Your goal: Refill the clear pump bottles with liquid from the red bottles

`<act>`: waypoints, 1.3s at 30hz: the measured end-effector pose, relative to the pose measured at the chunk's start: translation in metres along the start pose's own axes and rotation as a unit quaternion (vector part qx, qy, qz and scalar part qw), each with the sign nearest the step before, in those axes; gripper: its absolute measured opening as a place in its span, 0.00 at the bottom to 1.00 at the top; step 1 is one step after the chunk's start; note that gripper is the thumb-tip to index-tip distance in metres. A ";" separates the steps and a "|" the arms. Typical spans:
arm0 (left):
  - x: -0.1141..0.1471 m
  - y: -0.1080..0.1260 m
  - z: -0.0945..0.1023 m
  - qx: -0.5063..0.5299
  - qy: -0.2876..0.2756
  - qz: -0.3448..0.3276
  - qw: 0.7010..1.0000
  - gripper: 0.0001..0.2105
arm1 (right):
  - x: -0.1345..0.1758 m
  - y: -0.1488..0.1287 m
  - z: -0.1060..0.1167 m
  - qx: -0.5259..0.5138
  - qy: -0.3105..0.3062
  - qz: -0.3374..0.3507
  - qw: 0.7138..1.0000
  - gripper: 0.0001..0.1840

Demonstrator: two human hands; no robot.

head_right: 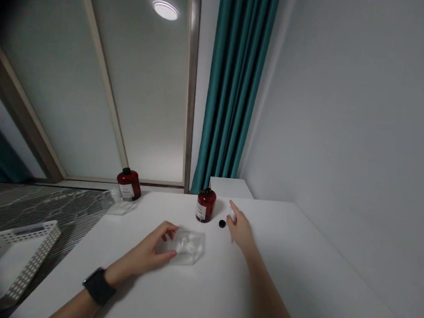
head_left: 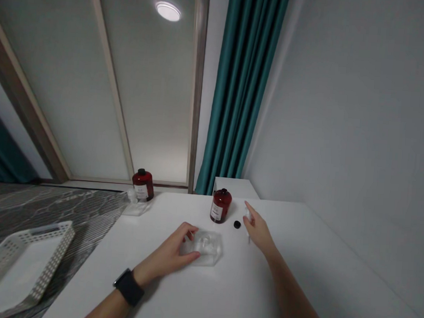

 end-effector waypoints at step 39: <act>0.001 0.001 -0.001 0.003 -0.009 0.005 1.000 0.21 | 0.005 -0.015 0.003 -0.100 0.080 0.023 0.991 0.19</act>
Point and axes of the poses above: each hand's wrist, its own x-axis away from the middle knuckle, its own z-axis out of the back of the hand, y = z × x, the point moved 10 cm from there along -x, towards the middle knuckle, and after that the axes turned 4 degrees about -y, right-handed, at the moved point
